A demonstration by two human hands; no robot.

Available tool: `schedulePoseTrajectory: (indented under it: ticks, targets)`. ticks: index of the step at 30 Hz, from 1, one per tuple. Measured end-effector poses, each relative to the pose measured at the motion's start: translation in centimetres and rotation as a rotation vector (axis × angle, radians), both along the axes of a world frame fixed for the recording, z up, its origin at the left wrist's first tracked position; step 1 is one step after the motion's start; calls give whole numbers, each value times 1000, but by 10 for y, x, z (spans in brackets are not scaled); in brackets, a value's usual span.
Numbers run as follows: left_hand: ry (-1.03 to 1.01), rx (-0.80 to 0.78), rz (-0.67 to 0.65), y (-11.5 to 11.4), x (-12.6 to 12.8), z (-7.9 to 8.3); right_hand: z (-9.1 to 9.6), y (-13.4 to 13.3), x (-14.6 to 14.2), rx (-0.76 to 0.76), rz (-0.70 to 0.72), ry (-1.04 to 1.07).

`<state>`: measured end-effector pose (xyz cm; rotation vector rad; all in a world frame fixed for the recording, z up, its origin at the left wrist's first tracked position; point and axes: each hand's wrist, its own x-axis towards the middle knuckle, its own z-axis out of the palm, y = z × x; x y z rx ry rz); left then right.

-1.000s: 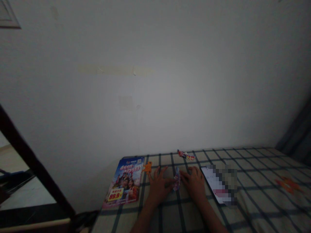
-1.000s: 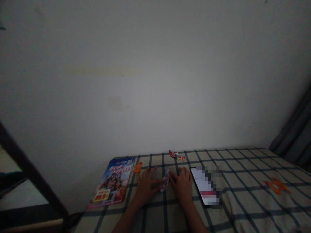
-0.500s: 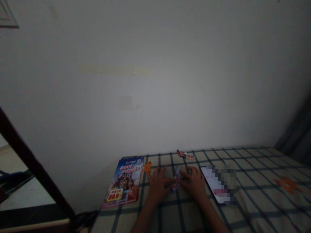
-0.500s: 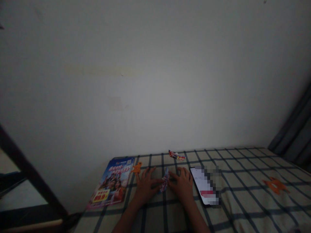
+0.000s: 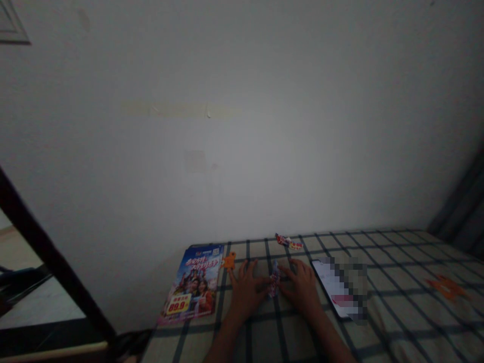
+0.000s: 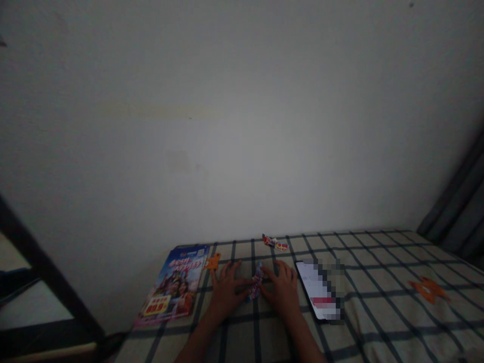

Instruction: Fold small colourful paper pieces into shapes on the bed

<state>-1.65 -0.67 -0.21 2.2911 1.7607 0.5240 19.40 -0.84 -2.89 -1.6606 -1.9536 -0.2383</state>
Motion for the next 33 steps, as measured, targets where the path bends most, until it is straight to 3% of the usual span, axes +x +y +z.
schedulePoseTrajectory:
  ticks: [5, 19, 33]
  targets:
    - [-12, 27, 10, -1, 2, 2, 0, 0, -3, 16, 39, 21]
    - [-25, 19, 29, -2, 2, 3, 5, -6, 0, -125, 68, 0]
    - [-30, 44, 107, -2, 7, 5, 2, -1, -4, -51, 79, 9]
